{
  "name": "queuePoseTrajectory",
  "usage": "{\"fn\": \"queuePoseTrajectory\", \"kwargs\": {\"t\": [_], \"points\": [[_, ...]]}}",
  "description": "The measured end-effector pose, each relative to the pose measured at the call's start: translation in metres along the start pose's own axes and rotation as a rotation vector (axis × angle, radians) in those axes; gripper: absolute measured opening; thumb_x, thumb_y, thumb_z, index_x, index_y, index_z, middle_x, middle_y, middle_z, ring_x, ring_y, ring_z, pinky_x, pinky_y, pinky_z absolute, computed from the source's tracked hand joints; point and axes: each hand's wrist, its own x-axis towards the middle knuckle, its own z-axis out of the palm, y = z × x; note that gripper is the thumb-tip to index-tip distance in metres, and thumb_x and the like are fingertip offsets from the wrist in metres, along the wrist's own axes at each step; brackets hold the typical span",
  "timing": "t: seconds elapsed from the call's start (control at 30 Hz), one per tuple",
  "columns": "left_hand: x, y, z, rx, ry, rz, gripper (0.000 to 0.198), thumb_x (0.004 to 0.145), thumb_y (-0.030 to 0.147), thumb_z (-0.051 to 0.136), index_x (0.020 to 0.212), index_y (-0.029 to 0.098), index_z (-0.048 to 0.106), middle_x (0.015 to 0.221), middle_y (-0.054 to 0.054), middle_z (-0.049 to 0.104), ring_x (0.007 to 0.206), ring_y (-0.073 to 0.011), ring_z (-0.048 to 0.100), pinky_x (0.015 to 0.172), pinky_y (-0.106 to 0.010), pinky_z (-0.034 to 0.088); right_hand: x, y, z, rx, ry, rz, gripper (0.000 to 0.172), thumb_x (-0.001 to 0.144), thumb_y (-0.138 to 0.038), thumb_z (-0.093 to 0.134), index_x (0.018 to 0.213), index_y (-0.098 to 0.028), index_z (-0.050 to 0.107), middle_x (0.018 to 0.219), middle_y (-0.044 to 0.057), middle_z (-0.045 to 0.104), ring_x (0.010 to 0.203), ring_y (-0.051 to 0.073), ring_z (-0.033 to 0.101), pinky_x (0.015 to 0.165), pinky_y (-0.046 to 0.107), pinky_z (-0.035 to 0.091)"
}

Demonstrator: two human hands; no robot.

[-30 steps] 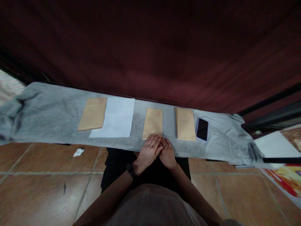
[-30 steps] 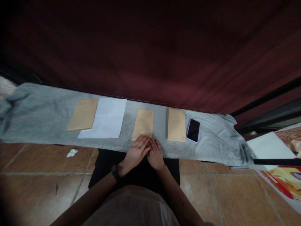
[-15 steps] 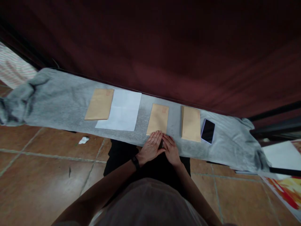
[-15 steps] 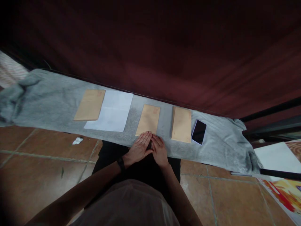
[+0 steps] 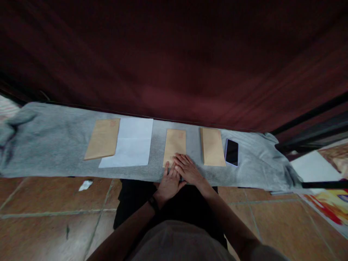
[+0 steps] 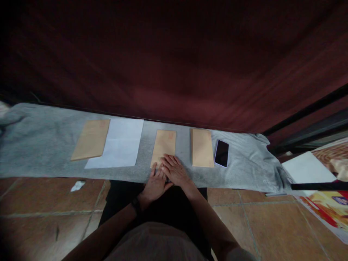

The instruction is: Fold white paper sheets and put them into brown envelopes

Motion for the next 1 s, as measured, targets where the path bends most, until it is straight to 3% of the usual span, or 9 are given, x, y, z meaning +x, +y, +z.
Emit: {"fn": "queuePoseTrajectory", "kwargs": {"t": [0.3,0.63,0.8,1.0], "points": [[0.002,-0.007,0.003,0.041,0.042,0.041,0.077,0.099,0.065,0.036,0.149,0.008,0.047,0.156,-0.019,0.046,0.152,-0.0312,0.033,0.127,-0.058,0.014,0.055,0.041,0.006,-0.099,-0.045,0.023,0.05,0.11,-0.037,0.031,0.159,-0.027,0.034,0.168,0.001,0.027,0.155,0.018,0.025,0.128,0.043,0.02],[0.0,-0.006,-0.002,0.078,0.105,0.047,0.082,0.096,0.068,0.04,0.153,0.009,0.042,0.159,-0.018,0.043,0.153,-0.0312,0.032,0.127,-0.055,0.018,0.108,0.061,0.006,-0.192,0.122,0.217,0.052,0.107,-0.037,0.037,0.155,-0.019,0.042,0.164,0.012,0.034,0.152,0.026,0.034,0.125,0.05,0.026],[-0.003,-0.007,0.002,0.101,0.123,0.054,0.085,0.095,0.069,0.038,0.154,0.008,0.039,0.159,-0.019,0.043,0.153,-0.0309,0.03,0.126,-0.056,0.019,0.105,0.055,0.015,-0.166,0.127,0.231,0.056,0.107,-0.037,0.031,0.157,-0.012,0.037,0.164,0.014,0.034,0.153,0.026,0.032,0.125,0.05,0.025],[-0.003,-0.009,0.008,0.106,0.124,0.059,0.086,0.095,0.069,0.039,0.155,0.008,0.036,0.16,-0.018,0.042,0.154,-0.0307,0.027,0.126,-0.057,0.019,0.075,0.048,0.023,-0.116,0.071,0.169,0.06,0.108,-0.041,0.024,0.16,-0.012,0.03,0.166,0.013,0.029,0.156,0.023,0.024,0.127,0.046,0.022]]}}
